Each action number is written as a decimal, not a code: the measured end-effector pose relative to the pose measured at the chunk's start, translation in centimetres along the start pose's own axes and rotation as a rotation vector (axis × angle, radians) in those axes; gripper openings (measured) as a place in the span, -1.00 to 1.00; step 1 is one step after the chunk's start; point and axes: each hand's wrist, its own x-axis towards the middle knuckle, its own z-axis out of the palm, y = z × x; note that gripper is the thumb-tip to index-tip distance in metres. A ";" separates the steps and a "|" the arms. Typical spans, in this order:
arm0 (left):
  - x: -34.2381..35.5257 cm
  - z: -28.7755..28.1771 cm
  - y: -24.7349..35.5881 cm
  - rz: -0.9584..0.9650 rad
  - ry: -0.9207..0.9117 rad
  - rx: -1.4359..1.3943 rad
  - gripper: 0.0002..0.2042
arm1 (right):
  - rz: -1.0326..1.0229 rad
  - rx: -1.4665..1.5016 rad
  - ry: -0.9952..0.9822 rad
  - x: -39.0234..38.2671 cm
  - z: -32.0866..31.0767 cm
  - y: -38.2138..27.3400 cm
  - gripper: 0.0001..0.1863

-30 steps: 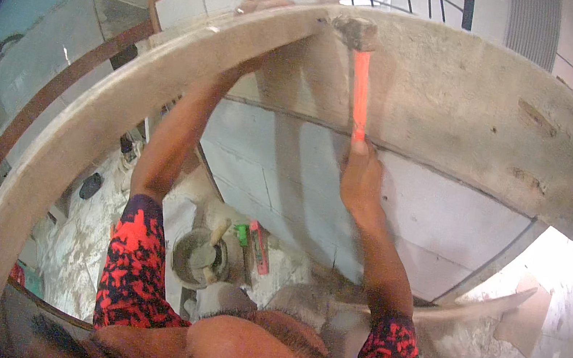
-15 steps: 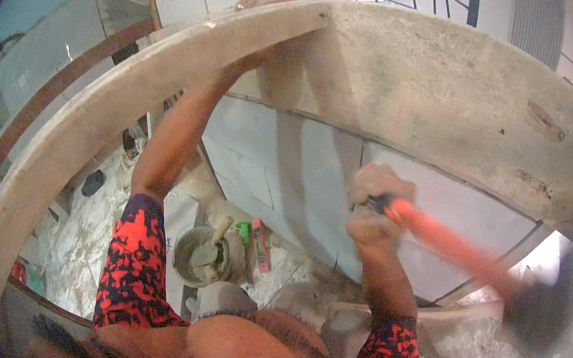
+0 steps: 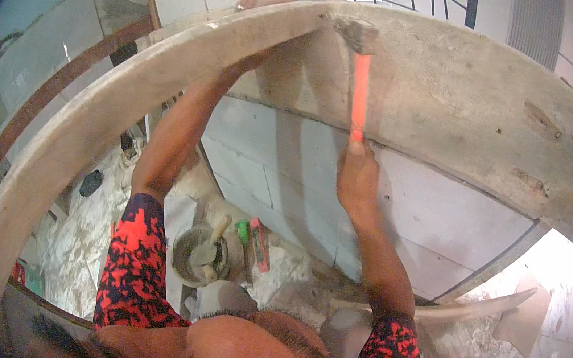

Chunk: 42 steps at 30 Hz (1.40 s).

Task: The person uses a hammer to drive nails into a wooden frame and small wooden blocks to secure them against a white brick wall.

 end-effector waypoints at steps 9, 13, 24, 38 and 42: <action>1.0 0.1 0.4 -0.036 0.039 -0.069 -0.72 | -0.092 0.052 -0.012 0.0 -1.3 0.8 -0.41; 0.2 -1.0 0.1 -0.041 -0.004 -0.032 -0.73 | -0.143 0.400 -0.027 -0.5 0.0 -2.5 -0.49; 0.6 -0.2 0.7 -0.036 0.009 -0.049 -0.75 | -0.401 0.439 0.039 -0.3 0.0 -1.5 -0.45; 0.5 -1.0 -0.2 -0.020 -0.028 0.004 -0.71 | 0.020 -0.138 -0.004 0.0 2.0 -1.5 -0.43; 0.7 -1.4 0.5 -0.040 -0.013 -0.023 -0.72 | 0.303 0.207 -0.154 -3.4 -0.9 -1.1 -0.38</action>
